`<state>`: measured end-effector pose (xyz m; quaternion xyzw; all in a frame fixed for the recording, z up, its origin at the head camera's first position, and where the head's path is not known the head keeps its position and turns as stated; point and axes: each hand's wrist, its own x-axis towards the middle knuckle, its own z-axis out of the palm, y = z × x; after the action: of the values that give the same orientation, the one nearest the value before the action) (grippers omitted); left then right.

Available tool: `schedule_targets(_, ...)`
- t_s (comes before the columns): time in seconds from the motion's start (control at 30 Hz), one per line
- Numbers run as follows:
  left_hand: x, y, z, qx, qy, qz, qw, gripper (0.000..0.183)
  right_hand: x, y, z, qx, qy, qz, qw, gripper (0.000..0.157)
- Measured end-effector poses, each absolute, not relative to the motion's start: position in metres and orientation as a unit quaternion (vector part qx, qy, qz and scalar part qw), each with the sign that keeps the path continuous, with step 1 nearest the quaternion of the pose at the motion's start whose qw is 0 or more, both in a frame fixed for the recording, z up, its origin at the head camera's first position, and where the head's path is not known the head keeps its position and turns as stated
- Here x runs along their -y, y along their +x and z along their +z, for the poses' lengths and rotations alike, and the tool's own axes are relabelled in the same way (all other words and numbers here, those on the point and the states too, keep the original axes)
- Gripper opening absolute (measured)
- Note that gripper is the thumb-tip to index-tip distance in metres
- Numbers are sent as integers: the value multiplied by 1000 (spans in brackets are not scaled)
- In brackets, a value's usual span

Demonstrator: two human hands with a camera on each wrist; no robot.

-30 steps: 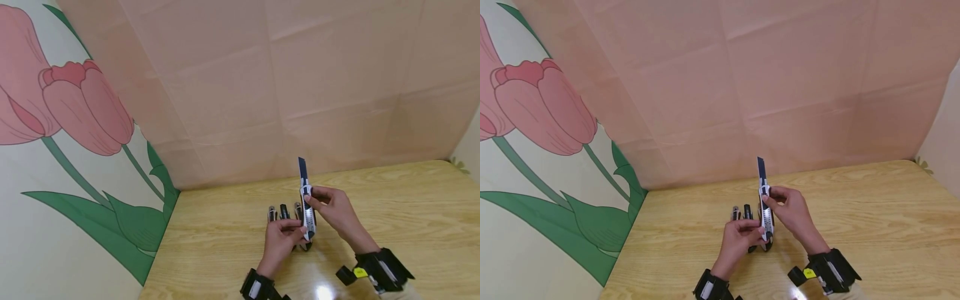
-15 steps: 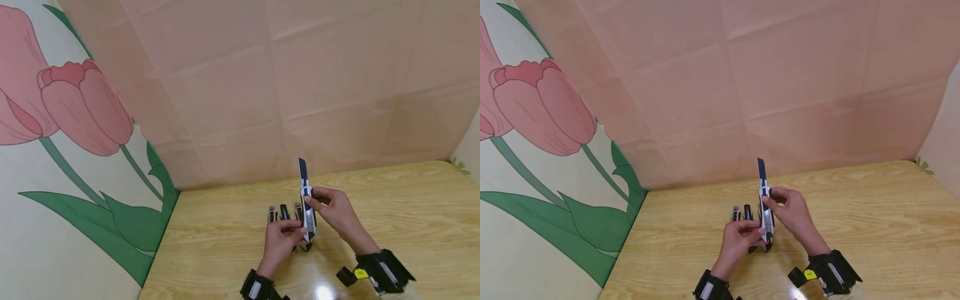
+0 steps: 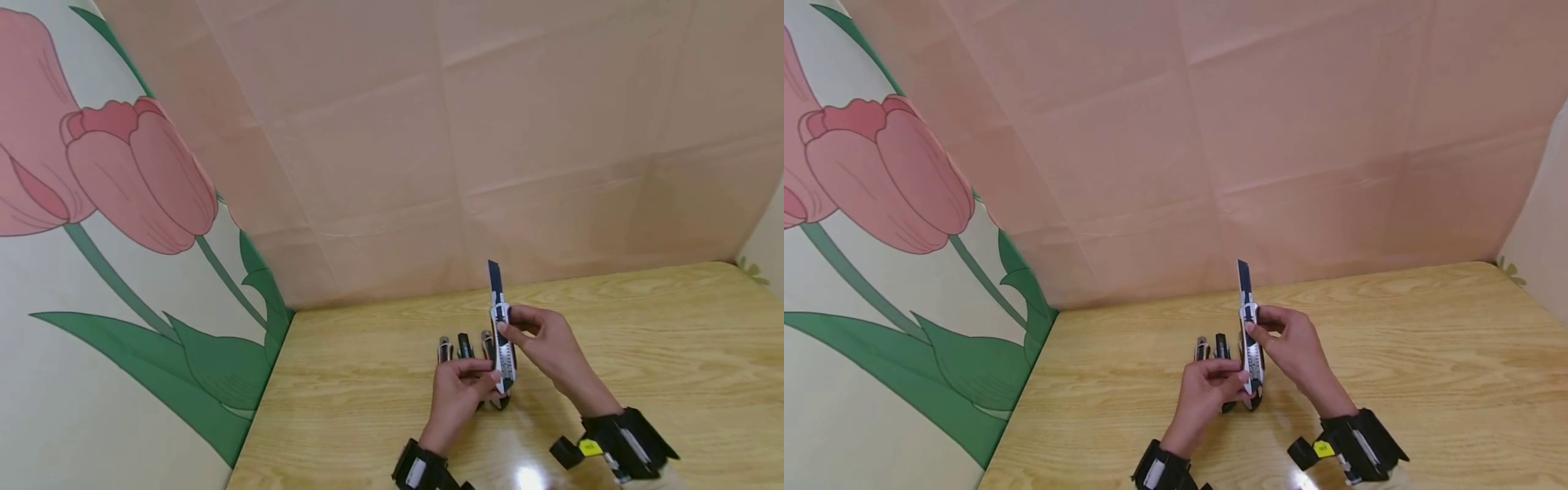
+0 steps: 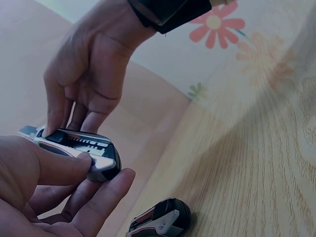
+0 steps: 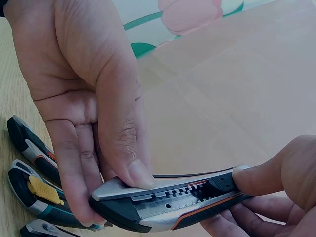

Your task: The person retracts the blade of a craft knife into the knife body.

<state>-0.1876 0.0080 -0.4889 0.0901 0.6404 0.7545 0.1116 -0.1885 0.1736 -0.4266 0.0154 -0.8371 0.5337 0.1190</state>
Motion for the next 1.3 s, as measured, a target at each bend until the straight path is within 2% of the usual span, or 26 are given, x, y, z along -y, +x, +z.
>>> schedule_targets(1.3, -3, -186, -482, -641, 81, 755, 114, 15, -169, -183, -418, 840, 2, 535, 96, 40)
